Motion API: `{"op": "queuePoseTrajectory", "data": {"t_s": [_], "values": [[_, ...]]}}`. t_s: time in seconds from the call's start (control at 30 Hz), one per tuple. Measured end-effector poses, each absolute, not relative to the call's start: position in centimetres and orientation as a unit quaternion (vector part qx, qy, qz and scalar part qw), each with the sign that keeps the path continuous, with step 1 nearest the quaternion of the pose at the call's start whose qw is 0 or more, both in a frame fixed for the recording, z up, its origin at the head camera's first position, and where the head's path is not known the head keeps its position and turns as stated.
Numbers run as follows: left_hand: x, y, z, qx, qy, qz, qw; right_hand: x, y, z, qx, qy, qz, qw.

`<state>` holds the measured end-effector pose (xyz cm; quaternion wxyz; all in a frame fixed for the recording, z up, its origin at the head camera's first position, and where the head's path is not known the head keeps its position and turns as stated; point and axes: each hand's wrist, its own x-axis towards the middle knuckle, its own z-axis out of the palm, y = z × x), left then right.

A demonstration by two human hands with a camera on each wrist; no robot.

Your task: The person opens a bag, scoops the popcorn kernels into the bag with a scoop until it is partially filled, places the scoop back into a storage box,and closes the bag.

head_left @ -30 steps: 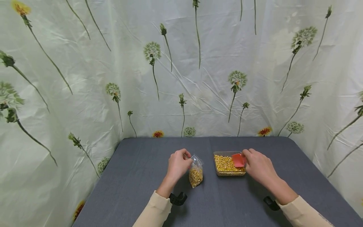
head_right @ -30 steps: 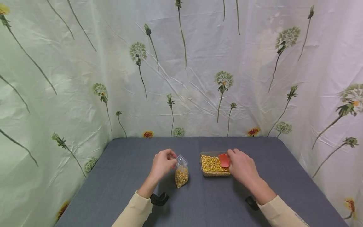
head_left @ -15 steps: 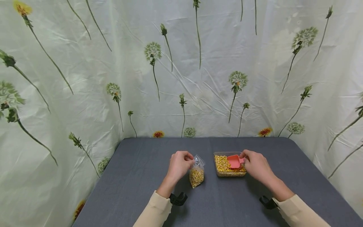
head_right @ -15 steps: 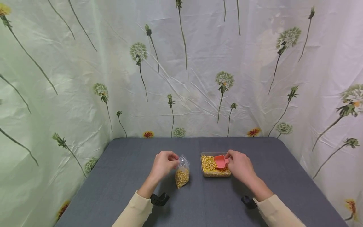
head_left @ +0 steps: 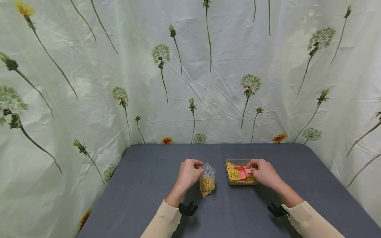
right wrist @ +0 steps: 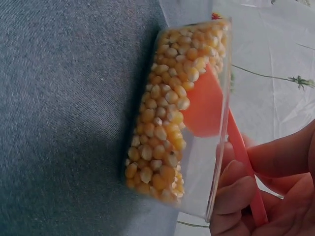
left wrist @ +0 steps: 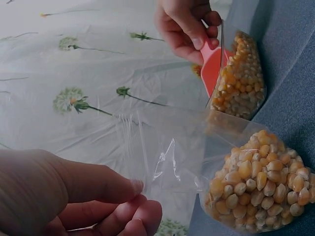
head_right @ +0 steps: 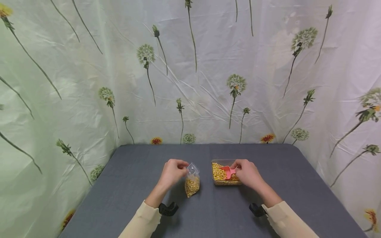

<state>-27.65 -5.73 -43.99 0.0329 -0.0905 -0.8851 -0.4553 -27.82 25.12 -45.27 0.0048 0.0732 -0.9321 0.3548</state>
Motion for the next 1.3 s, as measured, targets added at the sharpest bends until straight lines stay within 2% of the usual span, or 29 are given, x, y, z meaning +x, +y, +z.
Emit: {"op": "queuePoseTrajectory", "data": {"t_s": [0.23, 0.5, 0.8, 1.03, 1.3], "values": [[-27.8, -5.6, -44.1, -0.071, -0.893, -0.443, 0.039, -28.1, 24.8, -45.6, 0.057, -0.934, 0.353, 0.010], [-27.4, -5.9, -43.9, -0.055, -0.898, -0.433, 0.050, -28.0, 24.1, -45.7, 0.024, -0.929, 0.367, 0.041], [-27.8, -6.0, -44.1, -0.039, -0.893, -0.439, 0.090, -27.4, 24.7, -45.6, 0.013, -0.906, 0.423, 0.010], [-27.9, -5.7, -44.3, -0.037, -0.887, -0.454, 0.075, -26.7, 25.7, -45.4, 0.017, -0.884, 0.468, 0.005], [-27.6, -5.3, -44.0, -0.017, -0.859, -0.508, 0.067, -26.3, 26.7, -45.8, -0.006, -0.849, 0.527, -0.029]]}}
